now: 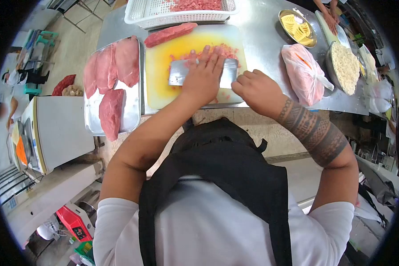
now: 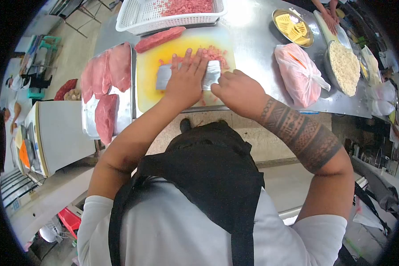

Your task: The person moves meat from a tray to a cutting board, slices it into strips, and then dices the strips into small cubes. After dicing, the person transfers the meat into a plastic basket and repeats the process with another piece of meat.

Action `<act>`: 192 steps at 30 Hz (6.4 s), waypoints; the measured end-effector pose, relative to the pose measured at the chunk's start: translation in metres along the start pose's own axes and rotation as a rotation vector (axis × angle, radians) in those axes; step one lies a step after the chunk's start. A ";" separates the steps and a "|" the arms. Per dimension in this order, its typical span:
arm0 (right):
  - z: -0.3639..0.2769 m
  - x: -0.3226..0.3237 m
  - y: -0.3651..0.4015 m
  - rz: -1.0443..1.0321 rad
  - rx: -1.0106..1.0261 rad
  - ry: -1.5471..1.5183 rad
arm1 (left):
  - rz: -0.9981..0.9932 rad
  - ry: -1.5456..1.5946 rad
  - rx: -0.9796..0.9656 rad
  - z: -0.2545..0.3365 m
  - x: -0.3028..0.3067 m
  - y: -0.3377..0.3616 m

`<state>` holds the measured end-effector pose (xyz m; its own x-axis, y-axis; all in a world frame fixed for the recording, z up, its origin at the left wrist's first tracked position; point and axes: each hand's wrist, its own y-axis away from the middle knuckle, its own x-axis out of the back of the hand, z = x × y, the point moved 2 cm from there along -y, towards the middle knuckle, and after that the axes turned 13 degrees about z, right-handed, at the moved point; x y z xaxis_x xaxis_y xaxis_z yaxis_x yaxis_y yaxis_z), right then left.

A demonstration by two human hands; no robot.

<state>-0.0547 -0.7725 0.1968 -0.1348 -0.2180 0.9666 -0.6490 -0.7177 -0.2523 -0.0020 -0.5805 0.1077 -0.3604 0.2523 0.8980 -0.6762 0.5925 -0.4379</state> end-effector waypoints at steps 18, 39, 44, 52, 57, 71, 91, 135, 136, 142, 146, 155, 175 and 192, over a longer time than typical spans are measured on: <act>0.023 -0.089 0.058 0.025 -0.990 -0.267 | 0.198 0.289 1.024 0.000 -0.077 0.056; 0.012 -0.105 0.159 0.121 -1.379 -1.106 | 0.080 0.204 0.309 0.039 -0.062 0.067; -0.007 -0.112 0.101 0.040 -1.380 -1.034 | 0.079 0.087 0.433 0.036 -0.066 0.055; -0.005 -0.175 0.045 0.064 -1.114 -0.956 | 0.122 0.197 0.527 0.033 -0.063 0.038; -0.012 -0.164 0.023 -0.034 -1.069 -1.080 | 0.220 0.283 0.545 0.022 -0.067 0.045; -0.014 -0.103 0.027 0.065 -1.041 -1.468 | 0.227 0.268 0.459 0.027 -0.005 0.004; -0.001 -0.069 0.029 0.158 -1.480 -1.168 | 0.258 0.633 -0.042 -0.196 -0.098 -0.217; -0.056 -0.131 -0.010 0.087 -1.507 -1.072 | -0.028 0.566 -0.023 -0.088 -0.051 0.058; -0.057 -0.135 -0.013 0.101 -1.520 -1.081 | -0.032 0.547 -0.017 -0.088 -0.052 0.057; -0.095 -0.151 -0.045 0.215 -1.580 -1.123 | 0.012 0.523 0.043 -0.092 -0.061 0.055; -0.125 -0.173 -0.082 0.273 -1.612 -1.123 | 0.083 0.666 0.112 -0.101 -0.060 0.053; -0.132 -0.178 -0.106 0.449 -1.511 -1.260 | 0.269 0.748 0.106 -0.120 -0.049 0.033; -0.111 -0.083 0.009 0.376 -1.676 -0.915 | 0.162 0.475 -0.448 -0.197 -0.061 -0.074; -0.106 -0.070 0.012 0.119 -1.662 -0.684 | 0.110 0.949 0.563 -0.234 -0.001 -0.130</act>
<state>-0.1329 -0.6959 0.1305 -0.2104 -0.7283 0.6522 -0.7120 0.5713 0.4083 0.2368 -0.4791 0.1739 0.0396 0.9083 0.4164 -0.9529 0.1598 -0.2579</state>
